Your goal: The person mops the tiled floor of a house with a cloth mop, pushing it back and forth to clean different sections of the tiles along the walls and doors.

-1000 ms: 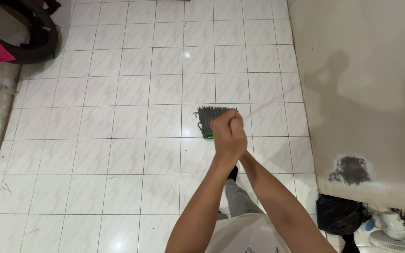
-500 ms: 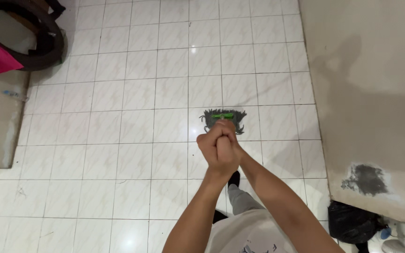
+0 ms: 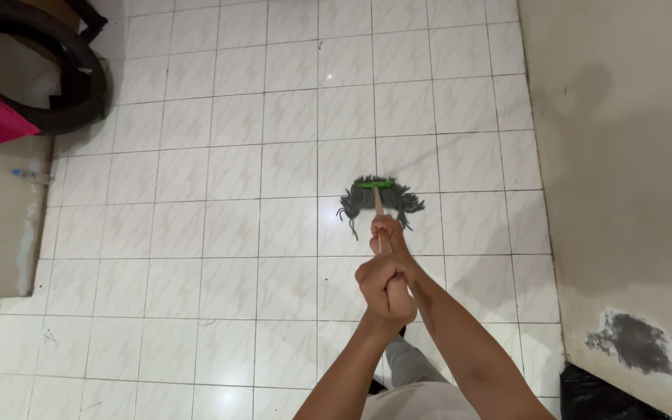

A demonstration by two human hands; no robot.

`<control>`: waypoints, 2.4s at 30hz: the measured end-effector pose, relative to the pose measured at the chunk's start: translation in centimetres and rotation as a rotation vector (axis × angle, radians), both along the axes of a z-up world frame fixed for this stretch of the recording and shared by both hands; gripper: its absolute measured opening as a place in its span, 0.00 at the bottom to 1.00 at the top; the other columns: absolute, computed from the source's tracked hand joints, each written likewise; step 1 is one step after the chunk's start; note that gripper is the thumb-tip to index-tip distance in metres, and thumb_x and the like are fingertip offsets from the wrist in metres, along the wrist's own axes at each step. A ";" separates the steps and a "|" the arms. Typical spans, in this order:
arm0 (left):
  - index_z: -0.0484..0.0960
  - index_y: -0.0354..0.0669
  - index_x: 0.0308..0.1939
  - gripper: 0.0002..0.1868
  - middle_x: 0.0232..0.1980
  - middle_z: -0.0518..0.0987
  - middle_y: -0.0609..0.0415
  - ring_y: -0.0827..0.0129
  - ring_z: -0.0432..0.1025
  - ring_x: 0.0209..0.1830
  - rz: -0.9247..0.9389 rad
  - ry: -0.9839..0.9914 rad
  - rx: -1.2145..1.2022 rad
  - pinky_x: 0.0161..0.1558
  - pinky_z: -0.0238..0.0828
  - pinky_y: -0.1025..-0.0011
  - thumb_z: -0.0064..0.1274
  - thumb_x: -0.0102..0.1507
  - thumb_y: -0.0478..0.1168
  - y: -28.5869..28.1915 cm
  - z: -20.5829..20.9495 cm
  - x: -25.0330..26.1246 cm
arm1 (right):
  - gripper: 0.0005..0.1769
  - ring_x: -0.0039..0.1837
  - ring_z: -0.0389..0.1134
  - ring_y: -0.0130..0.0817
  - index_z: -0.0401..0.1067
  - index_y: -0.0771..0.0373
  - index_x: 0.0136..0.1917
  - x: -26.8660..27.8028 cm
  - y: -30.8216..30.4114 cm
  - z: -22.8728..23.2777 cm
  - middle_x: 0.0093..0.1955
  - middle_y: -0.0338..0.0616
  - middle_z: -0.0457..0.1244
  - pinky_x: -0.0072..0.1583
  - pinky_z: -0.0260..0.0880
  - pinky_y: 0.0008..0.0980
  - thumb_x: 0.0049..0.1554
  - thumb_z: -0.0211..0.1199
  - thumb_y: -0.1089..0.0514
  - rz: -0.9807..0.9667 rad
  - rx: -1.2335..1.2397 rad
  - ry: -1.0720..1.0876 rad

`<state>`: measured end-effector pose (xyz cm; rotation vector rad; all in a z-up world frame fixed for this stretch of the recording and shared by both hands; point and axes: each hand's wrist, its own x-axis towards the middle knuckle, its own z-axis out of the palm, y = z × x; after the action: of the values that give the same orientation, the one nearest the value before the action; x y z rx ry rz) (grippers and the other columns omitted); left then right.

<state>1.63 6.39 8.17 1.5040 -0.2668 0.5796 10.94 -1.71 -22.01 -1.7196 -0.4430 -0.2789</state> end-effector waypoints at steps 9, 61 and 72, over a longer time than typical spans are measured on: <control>0.66 0.37 0.20 0.05 0.20 0.66 0.51 0.63 0.61 0.20 -0.035 -0.005 0.050 0.25 0.55 0.69 0.36 0.49 0.27 -1.9 -6.9 6.6 | 0.13 0.35 0.45 0.23 0.57 0.64 0.31 10.0 -2.1 -6.1 0.36 0.34 0.49 0.32 0.43 0.24 0.50 0.49 0.78 0.097 0.637 0.863; 0.67 0.35 0.19 0.05 0.18 0.65 0.51 0.68 0.57 0.15 -0.030 -0.081 -0.024 0.22 0.50 0.71 0.37 0.49 0.29 5.8 -2.2 -7.9 | 0.10 0.35 0.47 0.29 0.56 0.66 0.32 -7.2 5.5 -3.1 0.32 0.40 0.49 0.38 0.46 0.30 0.43 0.50 0.77 0.067 0.027 0.082; 0.66 0.37 0.19 0.04 0.20 0.67 0.50 0.62 0.60 0.20 -0.050 0.009 0.060 0.26 0.55 0.67 0.37 0.47 0.27 6.5 -7.7 4.9 | 0.16 0.39 0.53 0.28 0.61 0.66 0.34 7.8 5.9 -6.4 0.38 0.37 0.54 0.37 0.52 0.24 0.39 0.48 0.84 0.030 0.019 0.313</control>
<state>6.53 12.88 0.44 1.5530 -0.3168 0.5286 18.71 4.17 -28.45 -1.6999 -0.2353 0.0094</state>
